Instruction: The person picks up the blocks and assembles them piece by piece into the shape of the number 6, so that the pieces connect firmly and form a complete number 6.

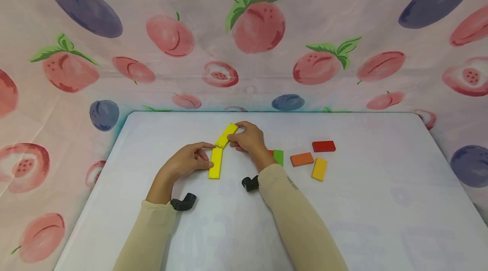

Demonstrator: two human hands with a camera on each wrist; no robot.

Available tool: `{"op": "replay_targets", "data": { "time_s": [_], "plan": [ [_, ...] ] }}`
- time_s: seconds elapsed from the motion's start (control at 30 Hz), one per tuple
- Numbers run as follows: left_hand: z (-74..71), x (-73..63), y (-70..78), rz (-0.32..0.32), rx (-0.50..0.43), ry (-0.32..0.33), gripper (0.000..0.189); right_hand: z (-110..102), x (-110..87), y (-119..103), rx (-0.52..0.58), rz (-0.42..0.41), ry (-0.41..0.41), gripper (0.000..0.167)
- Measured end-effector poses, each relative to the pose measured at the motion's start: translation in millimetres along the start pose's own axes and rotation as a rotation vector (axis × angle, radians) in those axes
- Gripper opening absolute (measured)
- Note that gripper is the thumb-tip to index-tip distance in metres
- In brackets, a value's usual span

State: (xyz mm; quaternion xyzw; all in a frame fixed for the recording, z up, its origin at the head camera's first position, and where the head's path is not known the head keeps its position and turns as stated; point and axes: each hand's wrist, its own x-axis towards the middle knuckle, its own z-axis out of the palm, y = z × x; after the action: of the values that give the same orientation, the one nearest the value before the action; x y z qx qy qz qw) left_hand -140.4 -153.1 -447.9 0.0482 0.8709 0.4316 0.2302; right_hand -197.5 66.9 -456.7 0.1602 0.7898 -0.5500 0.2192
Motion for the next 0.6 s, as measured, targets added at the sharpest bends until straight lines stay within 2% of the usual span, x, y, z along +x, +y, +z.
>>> {"op": "replay_targets", "data": {
  "time_s": [0.23, 0.6],
  "plan": [
    [-1.7, -1.1, 0.3, -0.006, -0.025, -0.007, 0.049, -1.0, -1.3, -0.4, 0.024, 0.004, -0.007, 0.064],
    [0.8, 1.1, -2.2, -0.003, -0.017, 0.004, 0.049, 0.4, -0.4, -0.6, 0.001, 0.007, 0.006, 0.063]
  ]
}}
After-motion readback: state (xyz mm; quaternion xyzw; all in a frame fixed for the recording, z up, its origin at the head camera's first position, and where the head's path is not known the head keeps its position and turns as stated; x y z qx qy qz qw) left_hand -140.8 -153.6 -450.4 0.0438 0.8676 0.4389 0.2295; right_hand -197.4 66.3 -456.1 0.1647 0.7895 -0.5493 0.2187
